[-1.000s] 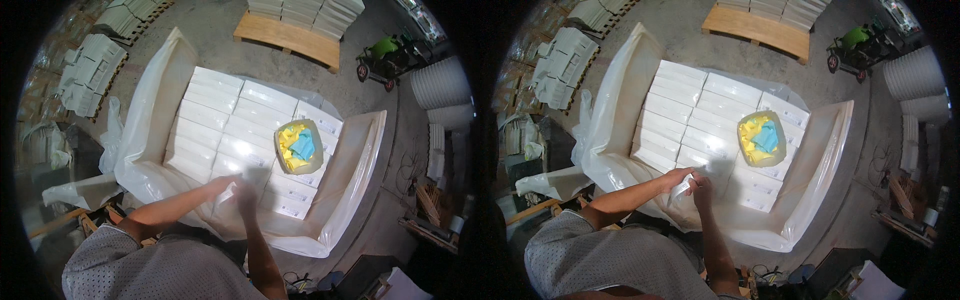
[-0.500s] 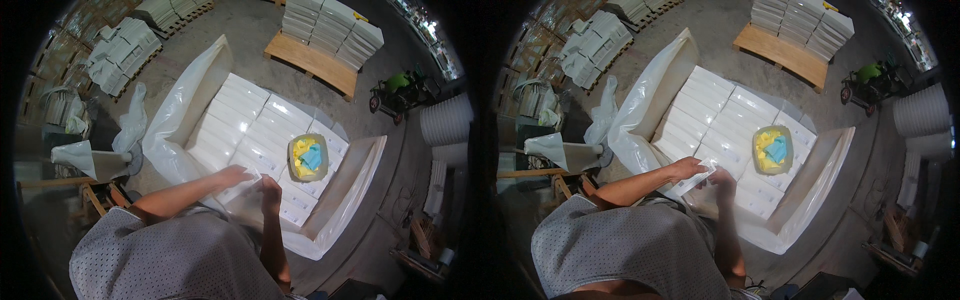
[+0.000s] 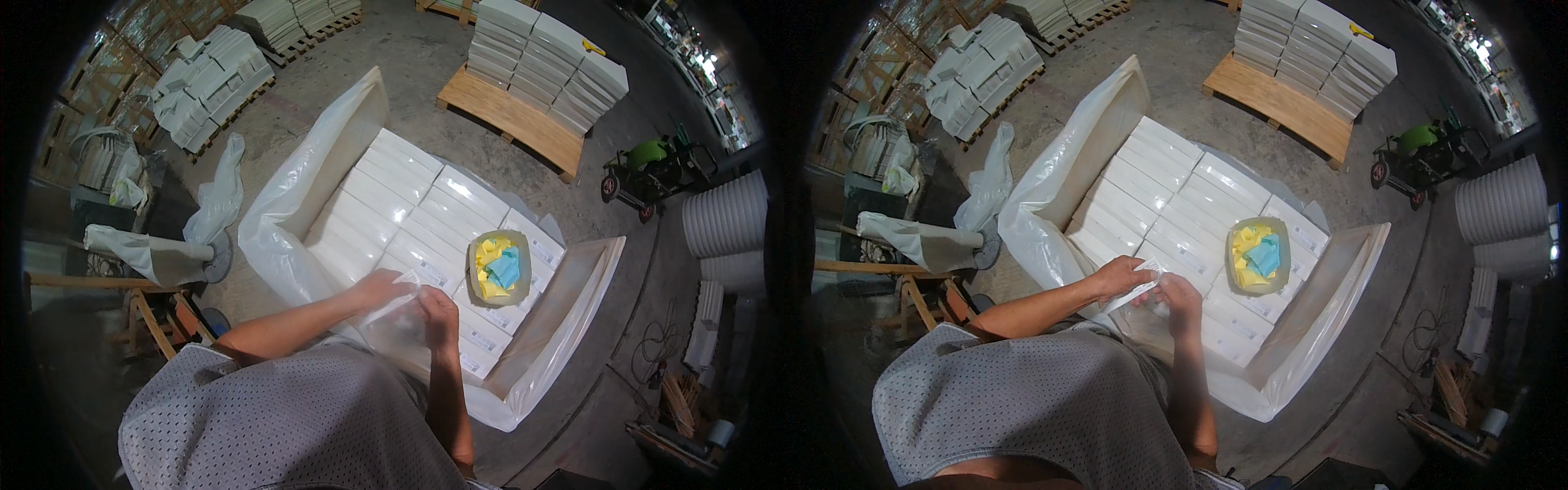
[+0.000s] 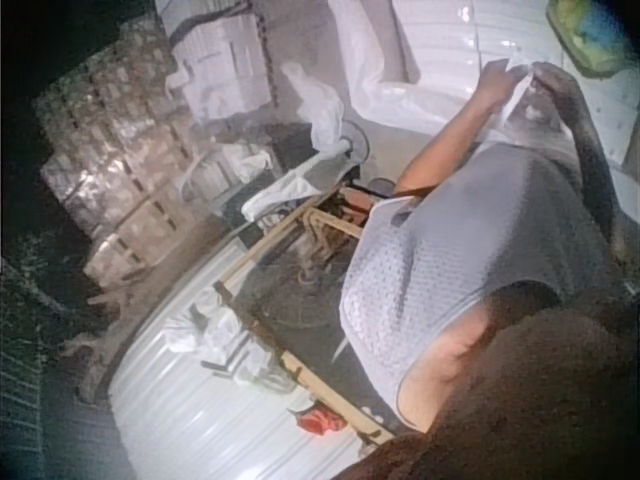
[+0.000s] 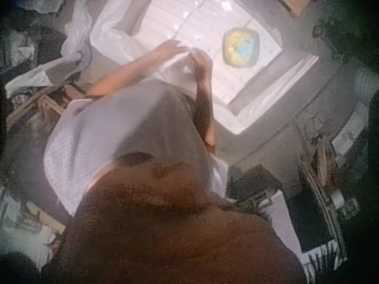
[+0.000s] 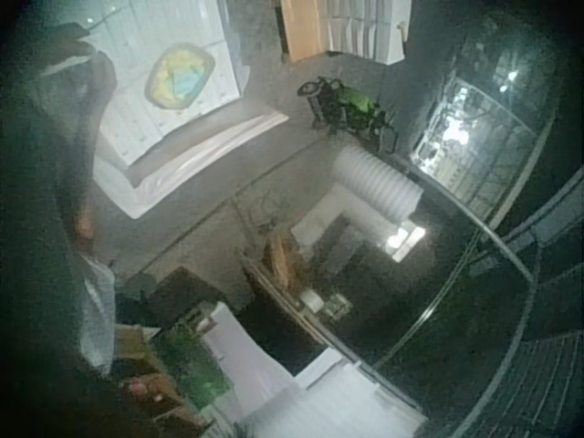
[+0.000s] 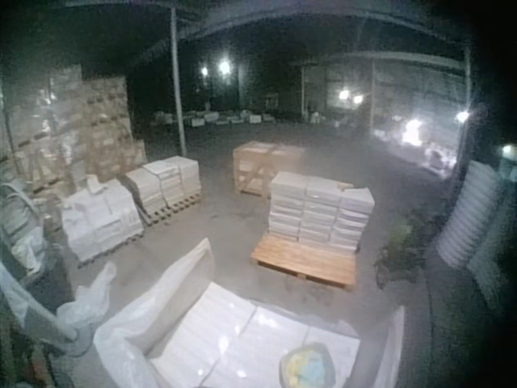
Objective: The person repeatedly picks small white labels from a container and applies them to the top of white rectangular boxes arranged on a plastic-lined pallet. The person handles the labels and boxes by hand, placing each label on a different box in sequence.
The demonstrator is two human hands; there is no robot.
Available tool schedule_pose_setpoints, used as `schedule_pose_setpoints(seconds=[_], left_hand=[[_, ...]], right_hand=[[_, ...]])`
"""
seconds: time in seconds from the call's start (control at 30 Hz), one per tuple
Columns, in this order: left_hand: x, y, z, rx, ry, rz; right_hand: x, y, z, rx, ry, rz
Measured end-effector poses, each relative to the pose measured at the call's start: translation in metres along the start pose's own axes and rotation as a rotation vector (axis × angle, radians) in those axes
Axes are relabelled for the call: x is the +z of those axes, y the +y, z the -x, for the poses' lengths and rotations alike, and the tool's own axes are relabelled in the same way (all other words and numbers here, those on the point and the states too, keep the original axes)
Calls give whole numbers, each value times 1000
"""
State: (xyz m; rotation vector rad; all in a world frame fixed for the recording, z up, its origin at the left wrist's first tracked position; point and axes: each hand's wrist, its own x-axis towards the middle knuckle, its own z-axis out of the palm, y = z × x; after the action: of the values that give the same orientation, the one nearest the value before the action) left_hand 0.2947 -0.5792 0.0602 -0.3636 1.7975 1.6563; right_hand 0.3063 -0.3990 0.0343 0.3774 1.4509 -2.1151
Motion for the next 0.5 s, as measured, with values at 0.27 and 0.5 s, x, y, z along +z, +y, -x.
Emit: schedule_pose_setpoints(seconds=[0.27, 0.5], left_hand=[[-1, -3, 0, 139, 66, -280], [-2, -2, -1, 179, 70, -341]], right_hand=[[3, 2, 2, -72, 46, 74], [1, 8, -2, -113, 96, 188]])
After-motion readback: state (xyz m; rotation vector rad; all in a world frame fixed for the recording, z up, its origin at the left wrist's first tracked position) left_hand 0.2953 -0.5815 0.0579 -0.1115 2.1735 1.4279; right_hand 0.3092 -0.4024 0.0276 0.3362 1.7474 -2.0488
